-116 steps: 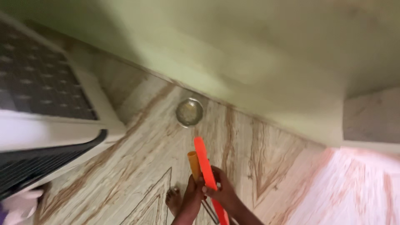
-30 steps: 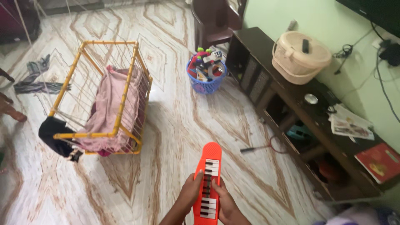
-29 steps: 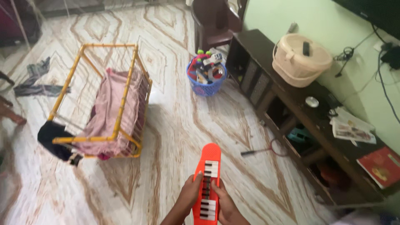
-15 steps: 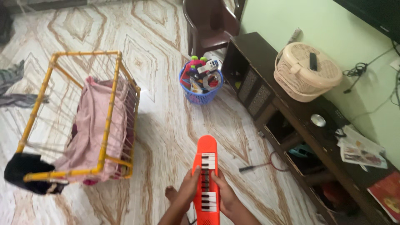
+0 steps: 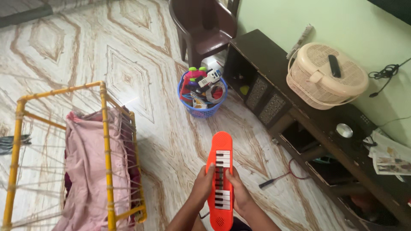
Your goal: The person picks up various toys from the floor, including a toy truck, a toy motorcycle, and a plastic keyboard, and places them into a blue plastic basket.
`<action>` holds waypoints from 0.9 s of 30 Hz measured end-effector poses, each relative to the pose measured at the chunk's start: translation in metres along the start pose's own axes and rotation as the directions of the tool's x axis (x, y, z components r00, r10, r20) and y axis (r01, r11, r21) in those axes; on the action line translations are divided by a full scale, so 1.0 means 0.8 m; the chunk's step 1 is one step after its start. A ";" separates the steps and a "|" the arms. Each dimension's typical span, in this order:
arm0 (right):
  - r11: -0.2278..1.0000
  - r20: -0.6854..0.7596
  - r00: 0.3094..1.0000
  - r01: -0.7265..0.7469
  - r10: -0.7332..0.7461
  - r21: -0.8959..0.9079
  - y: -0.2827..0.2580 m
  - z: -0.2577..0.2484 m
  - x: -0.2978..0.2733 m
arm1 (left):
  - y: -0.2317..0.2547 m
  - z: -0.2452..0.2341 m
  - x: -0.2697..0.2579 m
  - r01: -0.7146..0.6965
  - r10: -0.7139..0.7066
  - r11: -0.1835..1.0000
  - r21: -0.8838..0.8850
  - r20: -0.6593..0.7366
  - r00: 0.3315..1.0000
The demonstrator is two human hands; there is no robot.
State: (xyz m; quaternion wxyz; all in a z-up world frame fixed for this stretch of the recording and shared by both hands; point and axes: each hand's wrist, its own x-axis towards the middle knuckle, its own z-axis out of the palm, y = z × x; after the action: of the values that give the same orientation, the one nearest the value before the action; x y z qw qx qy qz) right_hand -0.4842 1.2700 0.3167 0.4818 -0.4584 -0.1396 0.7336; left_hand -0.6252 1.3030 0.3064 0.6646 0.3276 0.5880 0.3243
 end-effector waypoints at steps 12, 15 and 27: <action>0.999 0.064 0.997 -0.044 0.045 -0.027 -0.067 0.063 0.164 | 0.075 -0.045 0.152 0.033 -0.036 0.996 -0.085 -0.042 0.998; 0.996 0.097 0.992 -0.073 0.077 -0.048 -0.082 0.069 0.216 | 0.085 -0.056 0.197 0.022 -0.028 0.995 -0.095 -0.067 0.997; 0.980 0.181 0.978 -0.072 0.105 -0.184 -0.164 0.101 0.409 | 0.158 -0.067 0.385 -0.038 0.002 0.981 -0.188 -0.189 0.982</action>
State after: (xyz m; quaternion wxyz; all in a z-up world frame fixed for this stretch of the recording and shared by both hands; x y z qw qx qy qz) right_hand -0.5107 1.6273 0.2693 0.3907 -0.4331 -0.2286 0.7794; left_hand -0.6543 1.6300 0.2296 0.6311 0.2362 0.6109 0.4156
